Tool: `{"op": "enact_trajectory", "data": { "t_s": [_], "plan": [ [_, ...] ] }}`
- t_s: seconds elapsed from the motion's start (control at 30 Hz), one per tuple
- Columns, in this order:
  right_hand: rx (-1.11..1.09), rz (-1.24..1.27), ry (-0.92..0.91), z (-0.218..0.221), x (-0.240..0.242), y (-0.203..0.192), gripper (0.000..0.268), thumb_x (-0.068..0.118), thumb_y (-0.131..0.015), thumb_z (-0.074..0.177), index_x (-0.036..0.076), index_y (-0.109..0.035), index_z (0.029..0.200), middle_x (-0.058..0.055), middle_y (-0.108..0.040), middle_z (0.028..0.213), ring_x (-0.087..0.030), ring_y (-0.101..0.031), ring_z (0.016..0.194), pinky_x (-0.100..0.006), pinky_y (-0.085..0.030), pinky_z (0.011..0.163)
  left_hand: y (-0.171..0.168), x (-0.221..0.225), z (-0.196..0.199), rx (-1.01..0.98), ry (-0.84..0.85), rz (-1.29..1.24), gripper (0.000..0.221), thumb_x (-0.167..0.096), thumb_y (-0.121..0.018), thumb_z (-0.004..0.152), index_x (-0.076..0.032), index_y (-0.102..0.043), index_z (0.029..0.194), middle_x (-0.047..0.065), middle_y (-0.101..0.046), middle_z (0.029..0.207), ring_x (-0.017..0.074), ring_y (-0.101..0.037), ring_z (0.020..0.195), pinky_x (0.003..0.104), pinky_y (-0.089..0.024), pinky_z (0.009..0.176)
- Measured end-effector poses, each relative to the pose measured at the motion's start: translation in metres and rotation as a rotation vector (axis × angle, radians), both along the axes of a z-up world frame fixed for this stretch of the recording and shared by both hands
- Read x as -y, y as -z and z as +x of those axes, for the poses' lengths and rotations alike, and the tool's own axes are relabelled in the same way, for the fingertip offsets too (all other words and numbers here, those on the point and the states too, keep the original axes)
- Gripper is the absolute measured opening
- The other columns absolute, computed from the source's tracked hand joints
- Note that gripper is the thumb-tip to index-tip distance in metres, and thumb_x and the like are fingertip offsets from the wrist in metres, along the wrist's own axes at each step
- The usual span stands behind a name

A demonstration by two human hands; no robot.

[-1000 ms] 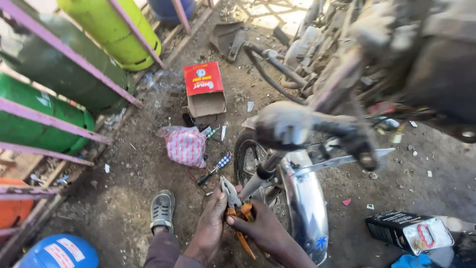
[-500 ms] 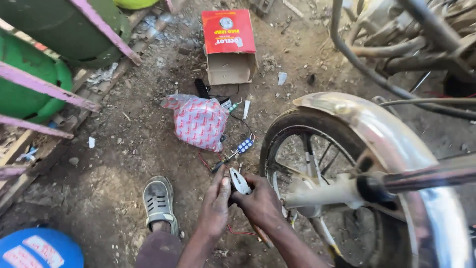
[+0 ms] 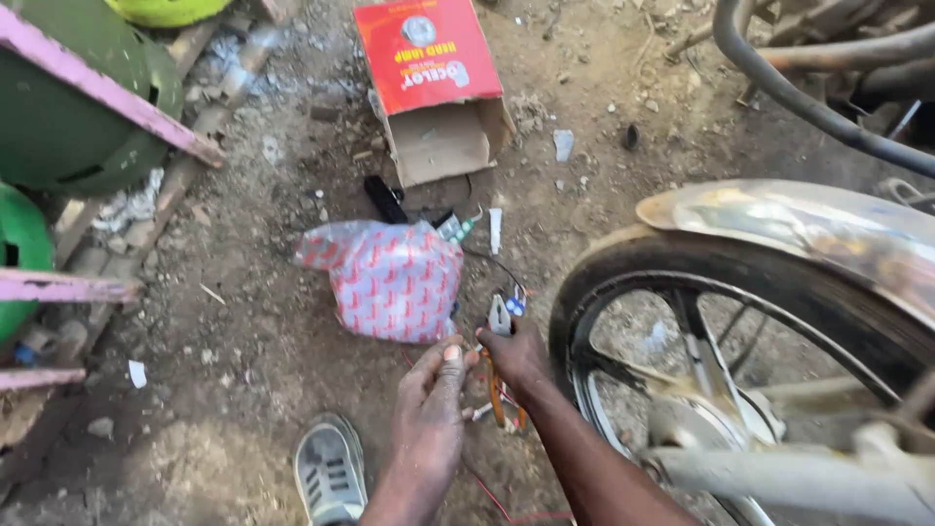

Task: Unpacking a new headlight from its packaging and installing it onto a motorcycle, including connecting the electrical wiring.

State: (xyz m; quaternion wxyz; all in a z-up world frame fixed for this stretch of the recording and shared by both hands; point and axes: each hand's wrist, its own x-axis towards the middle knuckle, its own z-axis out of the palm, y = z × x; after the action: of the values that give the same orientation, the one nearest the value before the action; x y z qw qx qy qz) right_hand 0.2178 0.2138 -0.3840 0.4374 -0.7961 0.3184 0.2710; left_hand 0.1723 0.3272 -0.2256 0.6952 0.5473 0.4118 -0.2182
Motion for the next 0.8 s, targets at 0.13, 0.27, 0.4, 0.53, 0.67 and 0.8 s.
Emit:
{"op": "enact_trajectory", "data": {
  "t_s": [0.13, 0.27, 0.4, 0.53, 0.67, 0.8],
  "plan": [
    [-0.139, -0.12, -0.136, 0.026, -0.009, 0.061, 0.048, 0.047, -0.067, 0.071, 0.021, -0.077, 0.109, -0.012, -0.078, 0.109, -0.038, -0.071, 0.106, -0.046, -0.052, 0.088, 0.008, -0.017, 0.039, -0.103, 0.024, 0.02, 0.05, -0.037, -0.05, 0.095, -0.019, -0.067, 0.139, 0.005, -0.081, 0.134, 0.0157, -0.072, 0.128, 0.039, -0.053, 0.091],
    [-0.063, -0.087, -0.032, 0.037, -0.021, 0.129, 0.058, 0.055, -0.078, 0.06, 0.023, -0.078, 0.109, -0.008, -0.081, 0.104, -0.028, -0.075, 0.106, -0.037, -0.056, 0.089, 0.012, -0.032, 0.076, -0.15, 0.01, 0.042, 0.051, -0.036, -0.053, 0.094, -0.015, -0.071, 0.137, 0.009, -0.084, 0.128, 0.0222, -0.077, 0.124, 0.041, -0.058, 0.087],
    [-0.051, -0.271, -0.075, 0.11, -0.042, 0.049, 0.051, 0.052, -0.069, 0.082, 0.013, -0.073, 0.113, -0.017, -0.073, 0.116, -0.04, -0.069, 0.111, -0.051, -0.054, 0.09, 0.013, -0.036, 0.105, -0.136, 0.008, 0.013, 0.048, -0.036, -0.05, 0.096, -0.017, -0.071, 0.135, 0.008, -0.083, 0.13, 0.0207, -0.077, 0.122, 0.039, -0.057, 0.093],
    [0.423, 0.266, 0.354, 0.211, -0.058, 0.061, 0.026, 0.025, -0.066, 0.102, 0.011, -0.065, 0.079, -0.005, -0.065, 0.075, -0.015, -0.054, 0.067, -0.031, -0.044, 0.058, -0.001, -0.048, 0.133, -0.14, -0.101, 0.055, 0.048, -0.036, -0.046, 0.098, -0.011, -0.075, 0.126, 0.01, -0.086, 0.126, 0.0232, -0.08, 0.118, 0.038, -0.057, 0.087],
    [0.353, 0.647, 0.505, 0.287, -0.075, 0.009, 0.033, 0.035, -0.054, 0.105, 0.003, -0.064, 0.104, -0.015, -0.07, 0.099, -0.027, -0.07, 0.085, -0.034, -0.061, 0.069, 0.007, -0.065, 0.143, -0.145, -0.173, 0.066, 0.05, -0.036, -0.046, 0.098, -0.007, -0.076, 0.125, 0.016, -0.086, 0.121, 0.0271, -0.081, 0.112, 0.038, -0.055, 0.079],
    [0.129, 0.71, 0.586, 0.328, -0.093, 0.005, 0.061, 0.039, -0.059, 0.098, -0.008, -0.054, 0.136, -0.03, -0.065, 0.134, -0.039, -0.071, 0.111, -0.042, -0.064, 0.087, 0.016, -0.076, 0.147, -0.207, -0.205, 0.078, 0.048, -0.036, -0.049, 0.099, -0.006, -0.078, 0.121, 0.016, -0.087, 0.118, 0.0274, -0.081, 0.112, 0.037, -0.05, 0.069]
  ]
}}
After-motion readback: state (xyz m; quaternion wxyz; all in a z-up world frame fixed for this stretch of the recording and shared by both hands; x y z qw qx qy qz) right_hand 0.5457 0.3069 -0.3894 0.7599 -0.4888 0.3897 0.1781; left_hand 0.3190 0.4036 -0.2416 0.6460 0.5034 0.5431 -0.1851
